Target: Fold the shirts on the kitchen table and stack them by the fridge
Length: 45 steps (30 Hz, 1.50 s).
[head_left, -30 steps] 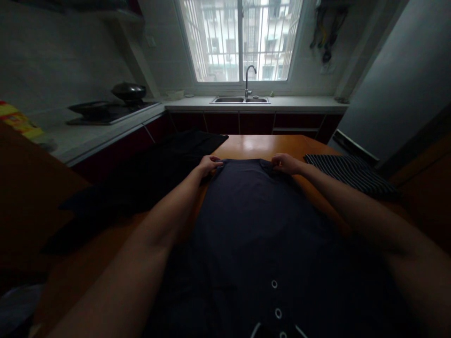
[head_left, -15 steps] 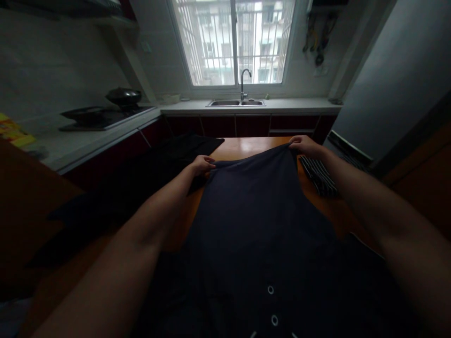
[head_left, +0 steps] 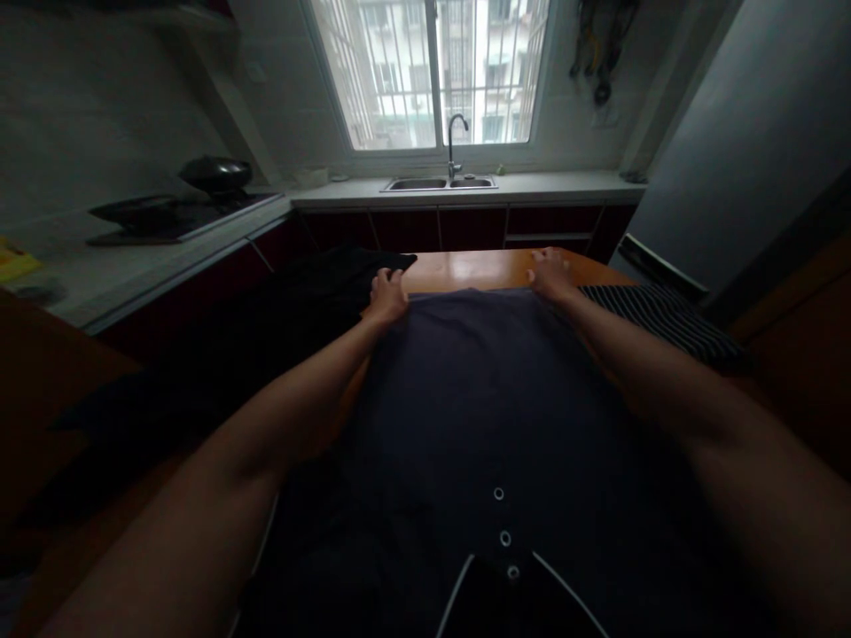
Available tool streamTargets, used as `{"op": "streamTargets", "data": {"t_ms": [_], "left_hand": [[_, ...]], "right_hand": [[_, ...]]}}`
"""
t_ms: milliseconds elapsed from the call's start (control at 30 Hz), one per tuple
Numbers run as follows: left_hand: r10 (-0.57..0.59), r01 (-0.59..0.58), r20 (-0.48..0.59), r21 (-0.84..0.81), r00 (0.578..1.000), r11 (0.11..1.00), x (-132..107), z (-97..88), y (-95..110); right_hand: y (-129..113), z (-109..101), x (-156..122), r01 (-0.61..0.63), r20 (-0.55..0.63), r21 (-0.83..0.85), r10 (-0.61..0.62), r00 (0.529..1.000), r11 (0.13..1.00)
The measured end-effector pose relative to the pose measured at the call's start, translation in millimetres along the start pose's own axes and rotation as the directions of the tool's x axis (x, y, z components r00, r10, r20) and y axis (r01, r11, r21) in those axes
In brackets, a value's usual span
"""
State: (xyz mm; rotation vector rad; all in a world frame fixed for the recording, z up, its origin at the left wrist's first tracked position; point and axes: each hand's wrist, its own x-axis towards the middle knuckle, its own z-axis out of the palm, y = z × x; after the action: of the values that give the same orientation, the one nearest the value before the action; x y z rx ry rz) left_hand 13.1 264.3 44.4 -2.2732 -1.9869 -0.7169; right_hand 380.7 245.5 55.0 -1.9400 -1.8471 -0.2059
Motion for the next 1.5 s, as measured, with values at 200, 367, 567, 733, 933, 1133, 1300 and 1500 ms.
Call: {"op": "streamTargets", "data": {"t_ms": [200, 367, 567, 733, 933, 1133, 1300, 1500], "left_hand": [[0.418, -0.427, 0.329, -0.048, 0.847, 0.903, -68.8, 34.2, 77.3], [0.234, -0.268, 0.411, 0.028, 0.881, 0.963, -55.2, 40.8, 48.4], [-0.042, -0.031, 0.349, 0.203, 0.936, 0.979, -19.1, 30.9, 3.6], [0.228, -0.269, 0.350, 0.074, 0.909, 0.960, -34.5, 45.5, 53.4], [0.121, -0.148, 0.361, 0.048, 0.925, 0.988, -32.2, 46.4, 37.2], [0.209, -0.226, 0.284, 0.027, 0.936, 0.974, -48.9, -2.5, 7.1], [0.588, -0.594, 0.406, -0.128, 0.699, 0.794, -171.2, -47.5, 32.3], [0.502, -0.514, 0.289, -0.038, 0.815, 0.857, -218.7, -86.3, -9.4]], "right_hand": [[-75.7, 45.1, -81.5, 0.224, 0.308, 0.120, -0.250, 0.918, 0.967], [-46.3, 50.4, -69.6, 0.139, 0.423, 0.086, -0.163, 0.891, 0.986], [6.7, 41.3, -34.7, -0.121, 0.322, -0.038, 0.127, 0.938, 0.992], [-52.2, 57.8, -48.5, 0.030, 0.320, 0.030, -0.038, 0.947, 0.999], [-38.2, 52.2, -53.7, 0.014, 0.356, 0.011, -0.017, 0.934, 1.000], [-23.8, 9.9, -89.8, 0.050, 0.284, 0.016, -0.053, 0.957, 0.999], [-76.6, -20.5, -189.5, 0.356, 0.319, 0.229, -0.415, 0.852, 0.906], [-86.0, -35.9, -255.1, 0.350, 0.412, 0.262, -0.433, 0.802, 0.899]]}}
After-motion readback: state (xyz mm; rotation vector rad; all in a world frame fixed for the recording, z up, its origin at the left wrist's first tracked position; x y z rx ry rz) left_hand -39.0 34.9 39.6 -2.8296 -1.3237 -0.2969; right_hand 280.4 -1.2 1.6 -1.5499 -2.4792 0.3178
